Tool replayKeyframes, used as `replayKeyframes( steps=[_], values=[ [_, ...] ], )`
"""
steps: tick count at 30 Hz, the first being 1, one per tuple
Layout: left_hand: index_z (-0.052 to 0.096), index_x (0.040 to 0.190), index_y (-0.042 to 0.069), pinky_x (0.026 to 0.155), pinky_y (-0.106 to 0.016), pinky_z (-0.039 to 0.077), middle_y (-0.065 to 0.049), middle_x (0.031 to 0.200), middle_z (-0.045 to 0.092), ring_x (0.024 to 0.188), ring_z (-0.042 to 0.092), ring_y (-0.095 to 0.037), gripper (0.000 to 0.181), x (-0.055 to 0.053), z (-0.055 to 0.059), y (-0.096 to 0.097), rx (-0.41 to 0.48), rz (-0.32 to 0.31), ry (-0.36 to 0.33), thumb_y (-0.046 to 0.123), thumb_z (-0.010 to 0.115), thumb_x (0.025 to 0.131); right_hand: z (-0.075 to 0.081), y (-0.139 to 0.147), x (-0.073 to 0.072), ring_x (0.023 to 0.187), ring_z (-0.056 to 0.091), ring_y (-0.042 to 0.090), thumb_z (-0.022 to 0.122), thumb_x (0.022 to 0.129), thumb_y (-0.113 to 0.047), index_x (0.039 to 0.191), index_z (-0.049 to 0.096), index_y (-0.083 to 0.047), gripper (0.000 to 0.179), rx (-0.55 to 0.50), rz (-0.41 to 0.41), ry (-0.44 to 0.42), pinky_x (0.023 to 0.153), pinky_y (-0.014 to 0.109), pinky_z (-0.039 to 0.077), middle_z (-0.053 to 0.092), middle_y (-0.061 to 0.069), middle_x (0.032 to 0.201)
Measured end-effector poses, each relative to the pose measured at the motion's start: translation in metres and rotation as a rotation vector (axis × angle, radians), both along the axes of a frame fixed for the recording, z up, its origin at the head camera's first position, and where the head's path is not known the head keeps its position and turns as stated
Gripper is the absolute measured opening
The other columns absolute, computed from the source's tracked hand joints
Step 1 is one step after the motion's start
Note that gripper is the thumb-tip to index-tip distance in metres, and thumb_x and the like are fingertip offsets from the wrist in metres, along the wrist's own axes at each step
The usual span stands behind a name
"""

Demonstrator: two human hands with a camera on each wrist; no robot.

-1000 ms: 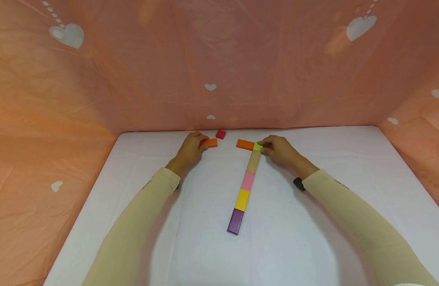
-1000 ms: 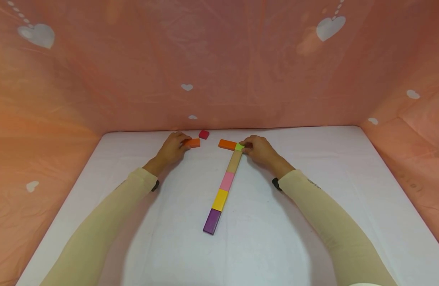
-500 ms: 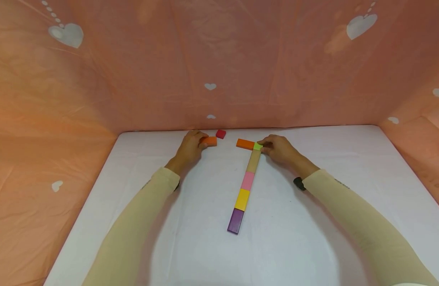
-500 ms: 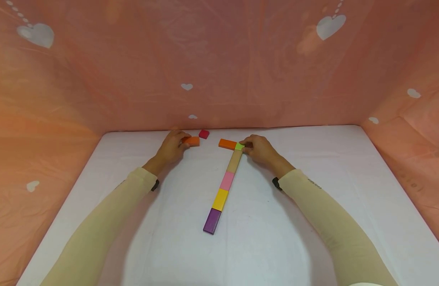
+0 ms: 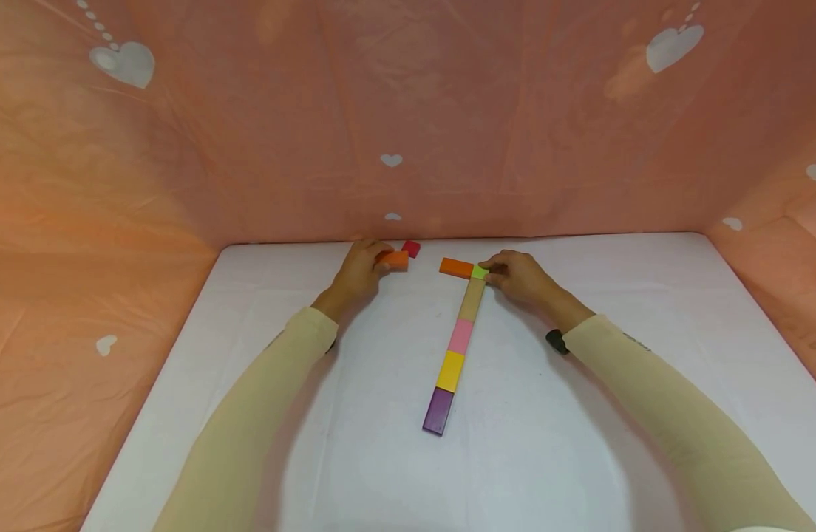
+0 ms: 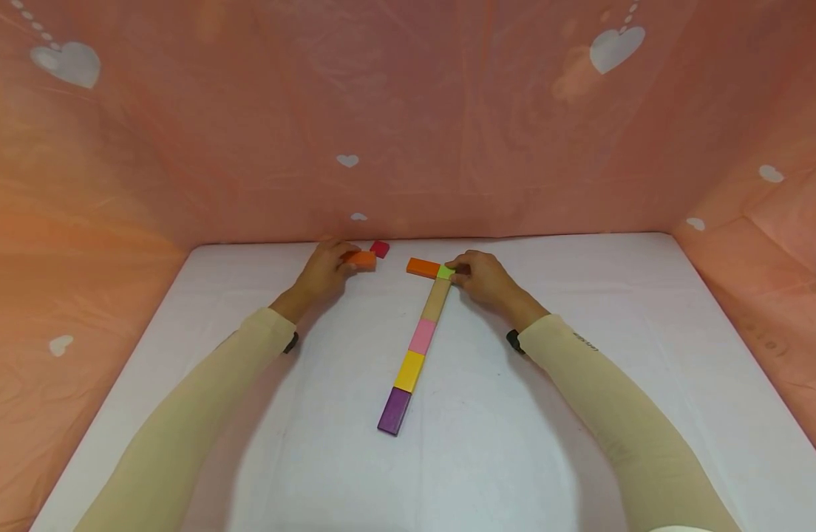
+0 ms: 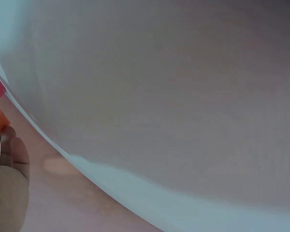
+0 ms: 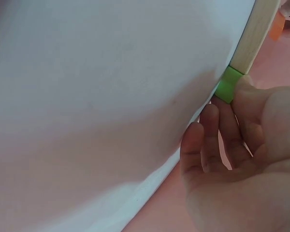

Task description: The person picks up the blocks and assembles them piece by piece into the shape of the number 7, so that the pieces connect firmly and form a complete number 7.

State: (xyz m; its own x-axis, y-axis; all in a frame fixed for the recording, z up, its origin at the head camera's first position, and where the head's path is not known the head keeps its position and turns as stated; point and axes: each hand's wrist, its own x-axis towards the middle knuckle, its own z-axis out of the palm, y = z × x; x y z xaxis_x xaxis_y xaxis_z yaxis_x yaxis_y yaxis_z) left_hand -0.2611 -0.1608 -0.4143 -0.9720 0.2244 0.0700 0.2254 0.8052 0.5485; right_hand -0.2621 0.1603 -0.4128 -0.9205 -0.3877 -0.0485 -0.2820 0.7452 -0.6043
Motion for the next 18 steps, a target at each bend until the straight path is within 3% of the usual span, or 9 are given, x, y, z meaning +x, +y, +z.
replayKeyframes(
  steps=[5, 12, 18],
  values=[
    [0.055, 0.136, 0.013, 0.115, -0.039, 0.04, -0.003, 0.141, 0.049, 0.132, 0.041, -0.022, 0.038, -0.001, -0.001, 0.005, 0.016, 0.008, -0.018, 0.022, 0.059, 0.1, 0.0, -0.001, 0.001, 0.109, 0.06, 0.03, 0.062, 0.098, -0.012, 0.131, 0.064, -0.004, 0.034, 0.004, -0.006, -0.009, 0.102, 0.047, 0.05, 0.064, 0.016, 0.122],
    [0.055, 0.138, 0.011, 0.12, -0.042, 0.032, -0.007, 0.152, 0.041, 0.141, 0.036, -0.025, 0.038, -0.004, 0.002, 0.011, 0.03, -0.03, 0.018, 0.016, 0.056, 0.101, 0.0, -0.001, 0.0, 0.108, 0.061, 0.031, 0.063, 0.097, -0.011, 0.129, 0.065, -0.003, 0.033, -0.006, -0.007, 0.006, 0.101, 0.046, 0.051, 0.065, 0.017, 0.121],
    [0.053, 0.141, 0.011, 0.121, -0.043, 0.031, -0.009, 0.155, 0.039, 0.143, 0.035, -0.027, 0.04, -0.002, 0.002, 0.019, 0.03, -0.031, -0.01, 0.014, 0.055, 0.102, -0.001, -0.002, 0.002, 0.109, 0.061, 0.031, 0.063, 0.097, -0.012, 0.129, 0.065, -0.004, 0.033, -0.003, -0.001, -0.003, 0.101, 0.046, 0.051, 0.065, 0.017, 0.121]
  ],
)
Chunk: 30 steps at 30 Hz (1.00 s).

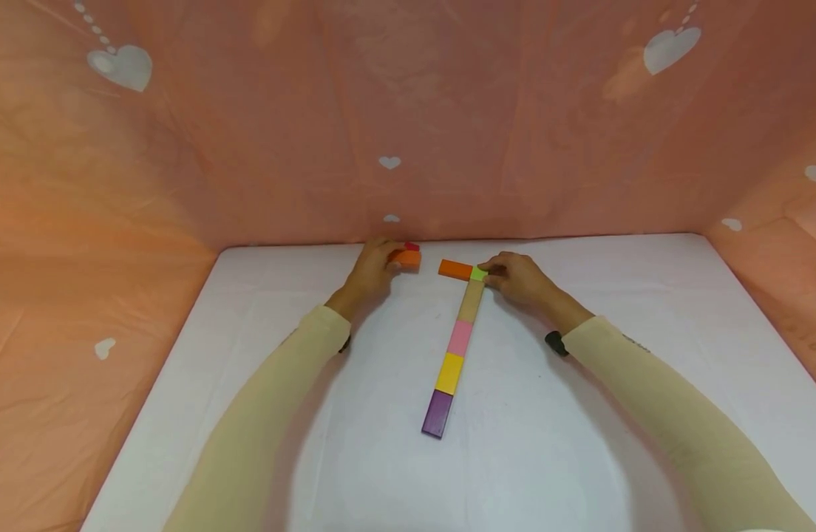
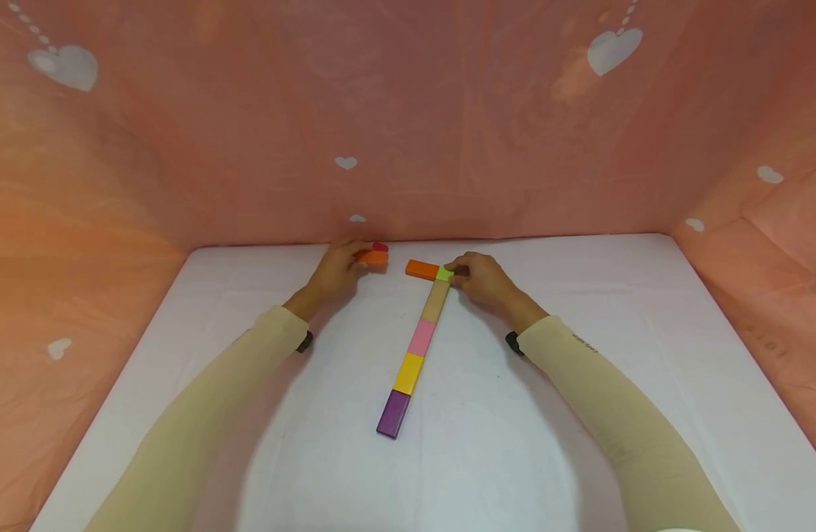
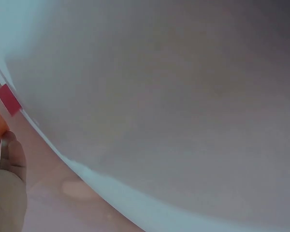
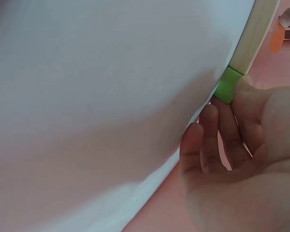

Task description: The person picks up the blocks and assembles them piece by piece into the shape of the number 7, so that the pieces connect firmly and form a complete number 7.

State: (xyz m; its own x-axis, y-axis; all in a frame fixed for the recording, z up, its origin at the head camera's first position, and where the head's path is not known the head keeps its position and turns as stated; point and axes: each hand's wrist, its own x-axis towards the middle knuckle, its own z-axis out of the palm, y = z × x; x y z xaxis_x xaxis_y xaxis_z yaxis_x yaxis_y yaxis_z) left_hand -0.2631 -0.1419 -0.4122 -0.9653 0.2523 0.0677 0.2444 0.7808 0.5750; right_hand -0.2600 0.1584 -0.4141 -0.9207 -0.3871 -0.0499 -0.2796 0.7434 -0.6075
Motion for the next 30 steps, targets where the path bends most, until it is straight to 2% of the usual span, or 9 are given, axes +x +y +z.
replayKeyframes(
  steps=[13, 20, 30],
  values=[
    [0.059, 0.134, 0.012, 0.117, -0.04, 0.038, -0.008, 0.146, 0.047, 0.136, 0.044, -0.026, 0.034, 0.0, 0.003, 0.015, 0.026, -0.023, 0.007, 0.01, 0.057, 0.1, -0.001, 0.0, -0.001, 0.11, 0.06, 0.03, 0.062, 0.098, -0.013, 0.13, 0.065, -0.004, 0.033, 0.007, -0.008, -0.01, 0.102, 0.046, 0.051, 0.065, 0.016, 0.123],
    [0.057, 0.137, 0.011, 0.119, -0.038, 0.035, -0.006, 0.148, 0.045, 0.138, 0.042, -0.024, 0.036, -0.001, 0.004, 0.024, 0.005, -0.032, 0.007, 0.012, 0.055, 0.102, -0.001, 0.001, -0.001, 0.111, 0.062, 0.03, 0.062, 0.098, -0.012, 0.129, 0.065, -0.005, 0.033, -0.013, -0.008, -0.007, 0.102, 0.045, 0.05, 0.065, 0.015, 0.122],
    [0.058, 0.134, 0.008, 0.116, -0.036, 0.039, -0.007, 0.138, 0.053, 0.135, 0.047, -0.024, 0.035, -0.005, 0.003, 0.034, -0.026, -0.032, 0.047, 0.006, 0.058, 0.099, 0.0, -0.002, 0.003, 0.112, 0.061, 0.03, 0.062, 0.098, -0.013, 0.13, 0.065, -0.005, 0.033, -0.041, 0.001, -0.032, 0.102, 0.046, 0.05, 0.065, 0.015, 0.124]
  ],
)
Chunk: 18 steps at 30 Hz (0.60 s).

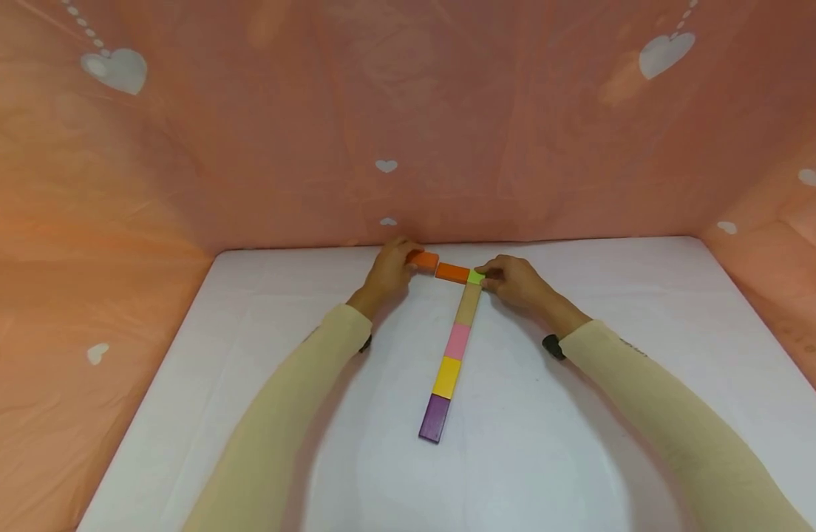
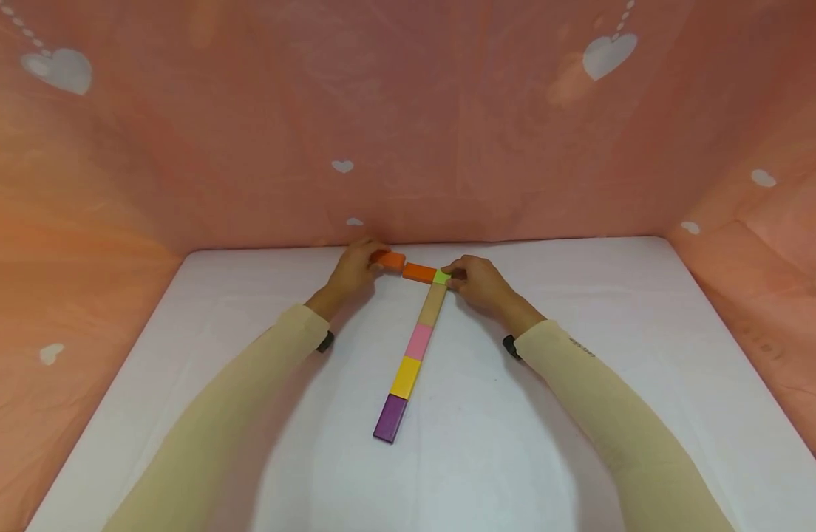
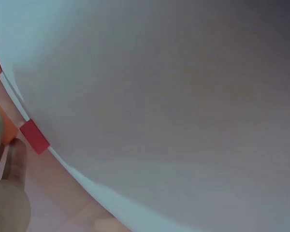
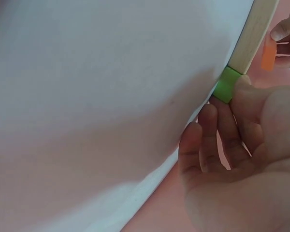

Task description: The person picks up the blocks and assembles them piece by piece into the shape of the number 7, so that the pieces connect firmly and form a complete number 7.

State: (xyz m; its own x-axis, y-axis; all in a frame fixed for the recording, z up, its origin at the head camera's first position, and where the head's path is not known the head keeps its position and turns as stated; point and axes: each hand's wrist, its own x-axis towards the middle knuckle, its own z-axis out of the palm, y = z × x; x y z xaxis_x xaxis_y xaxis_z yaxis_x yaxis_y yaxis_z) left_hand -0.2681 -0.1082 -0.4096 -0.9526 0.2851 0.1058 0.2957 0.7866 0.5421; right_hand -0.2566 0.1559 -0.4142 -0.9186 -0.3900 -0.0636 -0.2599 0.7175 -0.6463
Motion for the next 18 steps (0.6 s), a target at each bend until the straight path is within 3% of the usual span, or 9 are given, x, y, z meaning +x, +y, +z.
replayKeyframes(
  steps=[6, 18],
  values=[
    [0.06, 0.132, 0.008, 0.112, -0.036, 0.043, -0.007, 0.136, 0.054, 0.131, 0.049, -0.024, 0.034, -0.0029, -0.0006, 0.0043, -0.023, 0.027, 0.014, 0.004, 0.058, 0.098, 0.0009, 0.0008, -0.0002, 0.111, 0.062, 0.03, 0.063, 0.097, -0.013, 0.129, 0.066, -0.005, 0.033, 0.018, 0.0, 0.031, 0.101, 0.046, 0.051, 0.066, 0.015, 0.122],
    [0.065, 0.127, 0.002, 0.11, -0.036, 0.044, -0.011, 0.129, 0.058, 0.125, 0.053, -0.027, 0.032, -0.0041, -0.0002, 0.0065, -0.059, -0.001, 0.048, 0.002, 0.063, 0.095, 0.0032, 0.0017, 0.0013, 0.11, 0.061, 0.03, 0.063, 0.098, -0.014, 0.13, 0.065, -0.006, 0.033, 0.032, -0.011, 0.014, 0.102, 0.046, 0.051, 0.066, 0.015, 0.122]
  ],
)
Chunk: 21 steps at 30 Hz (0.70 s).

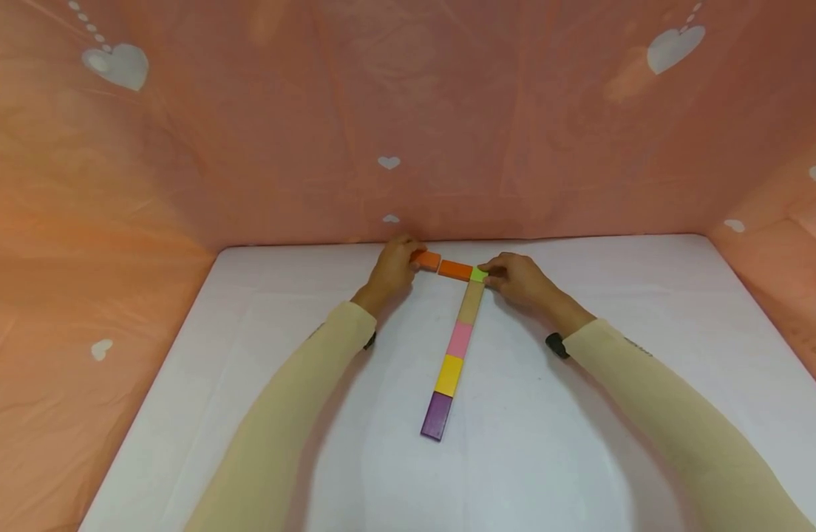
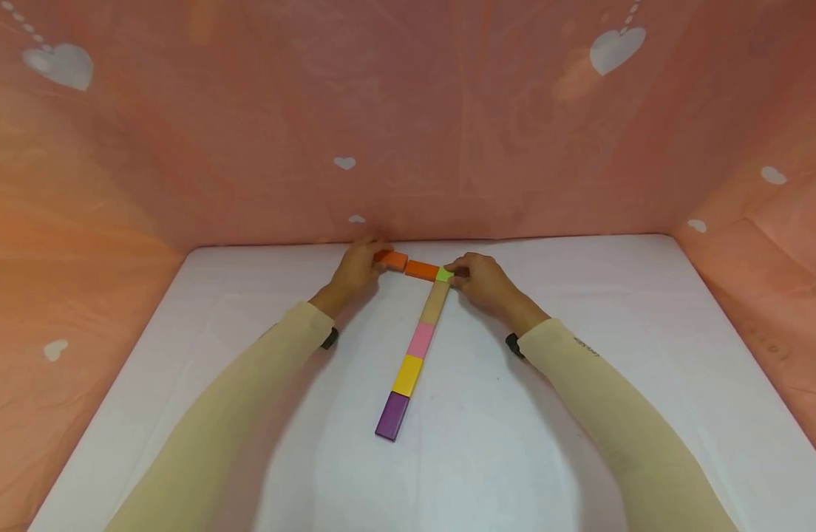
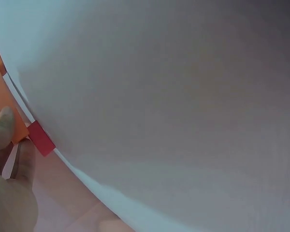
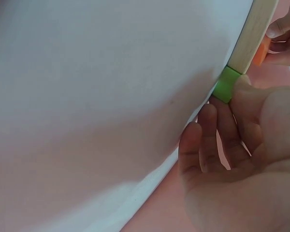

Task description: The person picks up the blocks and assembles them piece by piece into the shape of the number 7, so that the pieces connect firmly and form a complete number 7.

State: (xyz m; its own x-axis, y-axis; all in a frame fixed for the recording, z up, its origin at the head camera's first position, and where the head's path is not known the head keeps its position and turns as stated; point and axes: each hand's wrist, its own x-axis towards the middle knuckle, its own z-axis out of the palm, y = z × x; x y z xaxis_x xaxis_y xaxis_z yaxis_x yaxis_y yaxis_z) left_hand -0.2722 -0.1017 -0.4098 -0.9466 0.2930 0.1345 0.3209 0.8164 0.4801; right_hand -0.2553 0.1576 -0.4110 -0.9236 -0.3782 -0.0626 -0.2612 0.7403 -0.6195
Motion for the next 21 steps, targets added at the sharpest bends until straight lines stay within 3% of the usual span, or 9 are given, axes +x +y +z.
replayKeyframes(
  steps=[21],
  values=[
    [0.066, 0.127, 0.002, 0.113, -0.037, 0.042, -0.011, 0.134, 0.057, 0.128, 0.05, -0.028, 0.031, 0.0017, -0.0062, -0.0038, 0.002, -0.01, 0.006, 0.004, 0.063, 0.095, -0.0054, -0.0035, -0.0022, 0.108, 0.061, 0.029, 0.063, 0.098, -0.013, 0.13, 0.066, -0.007, 0.033, -0.009, -0.009, -0.01, 0.1, 0.045, 0.051, 0.066, 0.014, 0.12]
  ],
)
